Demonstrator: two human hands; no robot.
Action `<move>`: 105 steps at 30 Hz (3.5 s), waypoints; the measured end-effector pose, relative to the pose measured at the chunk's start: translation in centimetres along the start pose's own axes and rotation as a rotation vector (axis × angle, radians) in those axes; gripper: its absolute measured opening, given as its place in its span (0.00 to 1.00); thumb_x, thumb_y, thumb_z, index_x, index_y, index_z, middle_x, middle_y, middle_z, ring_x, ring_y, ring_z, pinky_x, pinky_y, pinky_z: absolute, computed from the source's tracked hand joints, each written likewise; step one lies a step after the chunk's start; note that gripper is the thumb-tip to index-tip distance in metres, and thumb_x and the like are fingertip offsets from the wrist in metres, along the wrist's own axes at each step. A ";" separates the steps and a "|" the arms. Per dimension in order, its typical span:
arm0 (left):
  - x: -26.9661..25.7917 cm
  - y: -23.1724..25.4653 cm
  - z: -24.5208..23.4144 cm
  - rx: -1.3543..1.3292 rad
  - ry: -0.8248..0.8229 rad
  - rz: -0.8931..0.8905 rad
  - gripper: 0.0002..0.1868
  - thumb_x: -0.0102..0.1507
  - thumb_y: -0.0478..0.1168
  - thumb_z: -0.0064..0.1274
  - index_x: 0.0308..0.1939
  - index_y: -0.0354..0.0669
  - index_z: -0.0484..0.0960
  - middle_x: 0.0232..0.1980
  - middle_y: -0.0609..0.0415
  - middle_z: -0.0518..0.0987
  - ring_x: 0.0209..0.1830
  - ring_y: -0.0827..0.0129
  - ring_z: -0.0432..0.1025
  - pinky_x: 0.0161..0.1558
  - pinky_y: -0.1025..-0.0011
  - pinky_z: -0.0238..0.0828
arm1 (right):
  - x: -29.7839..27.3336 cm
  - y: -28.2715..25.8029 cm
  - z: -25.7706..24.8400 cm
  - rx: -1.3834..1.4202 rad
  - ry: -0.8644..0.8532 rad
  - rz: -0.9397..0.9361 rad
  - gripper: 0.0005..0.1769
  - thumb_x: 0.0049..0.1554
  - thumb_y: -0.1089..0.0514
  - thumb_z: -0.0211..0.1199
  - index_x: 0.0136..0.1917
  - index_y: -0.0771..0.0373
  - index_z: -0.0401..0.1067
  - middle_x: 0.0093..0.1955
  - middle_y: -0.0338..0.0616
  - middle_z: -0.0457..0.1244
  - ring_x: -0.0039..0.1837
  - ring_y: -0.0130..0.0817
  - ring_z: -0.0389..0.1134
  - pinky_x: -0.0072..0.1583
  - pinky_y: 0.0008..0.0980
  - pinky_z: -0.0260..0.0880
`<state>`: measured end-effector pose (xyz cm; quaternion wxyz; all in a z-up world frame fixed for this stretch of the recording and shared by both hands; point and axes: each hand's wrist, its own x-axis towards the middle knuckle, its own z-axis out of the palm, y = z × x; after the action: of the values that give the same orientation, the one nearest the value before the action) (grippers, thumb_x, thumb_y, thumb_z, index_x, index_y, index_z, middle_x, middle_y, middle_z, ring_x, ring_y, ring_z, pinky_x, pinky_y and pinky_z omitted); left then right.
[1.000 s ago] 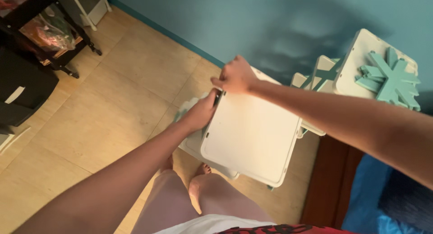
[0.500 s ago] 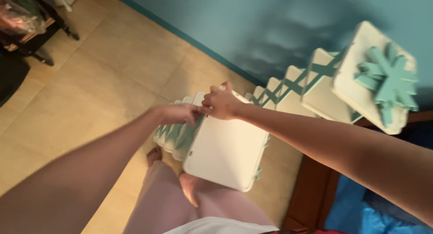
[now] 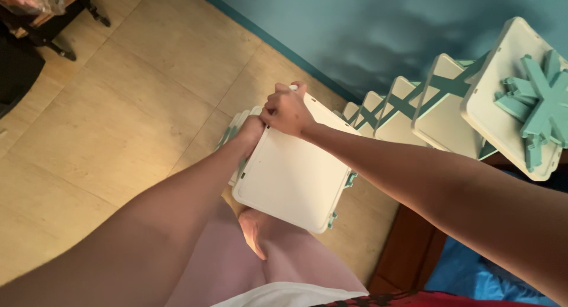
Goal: The person disassembles a stack of white plastic trays with teal connectors by hand, removing the connectors and stacking the trays separately.
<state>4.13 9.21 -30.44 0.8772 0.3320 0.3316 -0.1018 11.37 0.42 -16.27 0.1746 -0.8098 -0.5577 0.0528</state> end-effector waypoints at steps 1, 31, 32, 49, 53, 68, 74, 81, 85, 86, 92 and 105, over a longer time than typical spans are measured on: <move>0.0 -0.1 -0.2 0.048 -0.007 -0.006 0.19 0.68 0.44 0.36 0.45 0.36 0.80 0.40 0.43 0.82 0.33 0.61 0.77 0.34 0.59 0.76 | 0.0 -0.2 0.0 0.013 0.027 -0.010 0.13 0.48 0.58 0.64 0.23 0.59 0.73 0.28 0.36 0.63 0.45 0.34 0.61 0.64 0.56 0.49; 0.1 -4.7 -4.0 -0.024 -0.080 0.055 0.17 0.65 0.43 0.35 0.44 0.42 0.80 0.43 0.50 0.82 0.42 0.66 0.76 0.45 0.66 0.74 | -0.7 -3.8 -0.5 0.064 0.058 -0.450 0.15 0.46 0.63 0.67 0.23 0.59 0.64 0.27 0.35 0.56 0.43 0.33 0.59 0.65 0.57 0.52; 0.3 -4.4 -4.5 -0.028 -0.053 0.065 0.18 0.65 0.44 0.34 0.43 0.44 0.80 0.42 0.52 0.82 0.41 0.68 0.76 0.45 0.68 0.73 | -0.7 -4.1 -0.8 0.059 0.067 -0.453 0.15 0.46 0.63 0.67 0.23 0.59 0.65 0.27 0.35 0.56 0.43 0.33 0.59 0.65 0.57 0.52; -4.7 2.9 -8.7 0.053 0.018 0.035 0.23 0.68 0.53 0.36 0.52 0.44 0.81 0.45 0.52 0.82 0.44 0.65 0.77 0.50 0.65 0.75 | -1.0 -9.7 -1.8 0.054 0.369 -0.104 0.18 0.58 0.55 0.67 0.58 0.61 0.66 0.55 0.49 0.60 0.61 0.49 0.63 0.65 0.53 0.59; -6.5 5.8 -9.0 0.024 -0.012 0.086 0.25 0.70 0.54 0.33 0.56 0.42 0.79 0.49 0.50 0.82 0.47 0.64 0.78 0.53 0.63 0.76 | -10.5 -17.2 -0.4 1.022 0.244 0.946 0.32 0.58 0.45 0.60 0.69 0.64 0.63 0.64 0.47 0.65 0.65 0.38 0.67 0.64 0.37 0.67; -6.7 6.4 -4.3 -0.279 -0.155 0.302 0.30 0.68 0.48 0.23 0.61 0.34 0.73 0.55 0.39 0.80 0.53 0.53 0.80 0.53 0.55 0.83 | -12.0 -11.9 2.1 1.984 0.627 1.022 0.37 0.57 0.55 0.66 0.76 0.60 0.57 0.74 0.43 0.59 0.74 0.40 0.61 0.73 0.44 0.62; -5.1 6.8 -6.4 -0.475 -0.225 0.340 0.28 0.69 0.49 0.27 0.62 0.34 0.73 0.56 0.41 0.78 0.54 0.51 0.77 0.52 0.54 0.81 | -9.9 -10.5 2.3 1.737 0.664 0.934 0.33 0.58 0.56 0.66 0.73 0.62 0.59 0.69 0.47 0.62 0.69 0.42 0.65 0.68 0.49 0.68; -1.7 1.9 -10.0 -0.057 0.205 0.257 0.31 0.71 0.60 0.32 0.64 0.43 0.76 0.60 0.50 0.81 0.58 0.62 0.77 0.58 0.61 0.75 | -12.1 -7.8 7.4 1.936 0.607 1.032 0.36 0.57 0.52 0.66 0.74 0.61 0.59 0.72 0.44 0.61 0.72 0.40 0.64 0.71 0.47 0.66; -5.7 -2.4 -9.5 -0.415 0.077 -0.204 0.32 0.70 0.57 0.26 0.64 0.43 0.76 0.58 0.47 0.83 0.61 0.56 0.78 0.60 0.52 0.77 | -13.1 -6.8 9.3 2.020 0.565 1.083 0.36 0.58 0.48 0.64 0.75 0.60 0.57 0.74 0.45 0.60 0.74 0.43 0.62 0.72 0.50 0.63; -7.3 -3.2 -9.2 -0.480 0.009 -0.294 0.32 0.70 0.58 0.26 0.65 0.44 0.74 0.59 0.47 0.82 0.61 0.56 0.77 0.59 0.52 0.78 | -13.2 -6.7 9.5 2.034 0.590 1.102 0.36 0.59 0.47 0.63 0.75 0.61 0.57 0.74 0.46 0.59 0.74 0.44 0.62 0.72 0.50 0.62; -9.7 -3.8 -5.2 -0.502 0.013 -0.160 0.33 0.72 0.60 0.22 0.71 0.45 0.66 0.67 0.46 0.74 0.60 0.54 0.74 0.51 0.55 0.80 | -13.6 -6.3 9.0 2.086 0.492 1.106 0.36 0.59 0.44 0.60 0.75 0.61 0.57 0.74 0.46 0.59 0.74 0.45 0.60 0.72 0.52 0.64; -5.2 -5.2 -6.3 -0.602 0.091 -0.249 0.30 0.72 0.54 0.20 0.69 0.44 0.67 0.64 0.46 0.75 0.62 0.56 0.74 0.54 0.55 0.80 | -11.3 -8.9 3.1 1.798 0.577 1.044 0.29 0.62 0.48 0.57 0.73 0.61 0.58 0.68 0.47 0.63 0.65 0.40 0.68 0.63 0.44 0.73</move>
<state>-5.15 9.12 -33.24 0.9012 0.0188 0.4234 -0.0906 -1.55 -6.48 -17.38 0.7861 -0.5046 0.1617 0.3183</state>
